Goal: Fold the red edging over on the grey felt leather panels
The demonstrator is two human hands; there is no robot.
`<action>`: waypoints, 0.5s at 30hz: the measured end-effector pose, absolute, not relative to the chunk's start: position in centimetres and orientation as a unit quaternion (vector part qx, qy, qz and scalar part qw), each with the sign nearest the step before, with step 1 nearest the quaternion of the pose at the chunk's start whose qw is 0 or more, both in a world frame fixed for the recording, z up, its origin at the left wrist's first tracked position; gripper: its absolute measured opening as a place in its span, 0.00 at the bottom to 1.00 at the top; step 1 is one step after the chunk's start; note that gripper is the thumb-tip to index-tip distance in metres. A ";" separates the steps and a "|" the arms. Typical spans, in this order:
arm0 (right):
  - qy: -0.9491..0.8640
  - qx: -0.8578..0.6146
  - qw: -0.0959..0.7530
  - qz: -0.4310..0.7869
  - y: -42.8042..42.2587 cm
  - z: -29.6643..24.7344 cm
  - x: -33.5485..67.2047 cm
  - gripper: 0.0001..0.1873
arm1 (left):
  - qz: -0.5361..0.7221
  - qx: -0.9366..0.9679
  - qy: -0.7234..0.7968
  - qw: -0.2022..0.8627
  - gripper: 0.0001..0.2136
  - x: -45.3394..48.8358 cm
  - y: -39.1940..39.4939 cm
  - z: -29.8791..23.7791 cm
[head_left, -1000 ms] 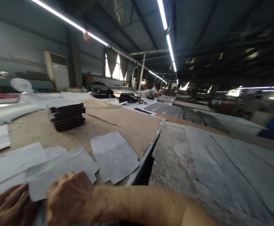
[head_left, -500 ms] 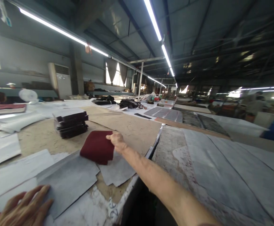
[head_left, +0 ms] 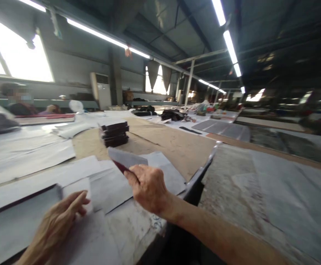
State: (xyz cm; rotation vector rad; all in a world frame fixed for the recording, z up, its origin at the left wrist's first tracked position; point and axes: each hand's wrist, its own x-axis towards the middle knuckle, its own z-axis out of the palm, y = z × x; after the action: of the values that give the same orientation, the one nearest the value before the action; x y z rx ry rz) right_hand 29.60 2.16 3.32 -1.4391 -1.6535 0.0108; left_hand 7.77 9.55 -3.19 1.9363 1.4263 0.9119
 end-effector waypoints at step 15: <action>-0.855 -0.263 0.408 -0.183 -4.1 -4.8 14.3 0.11 | 0.176 0.701 0.599 0.343 0.21 0.0 3.8 -0.1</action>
State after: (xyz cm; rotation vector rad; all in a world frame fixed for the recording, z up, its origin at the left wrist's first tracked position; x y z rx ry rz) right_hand 14.29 -4.06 -4.84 -0.6639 -2.1553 -0.4611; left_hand -0.04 3.79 -0.10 1.8218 1.5577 0.4583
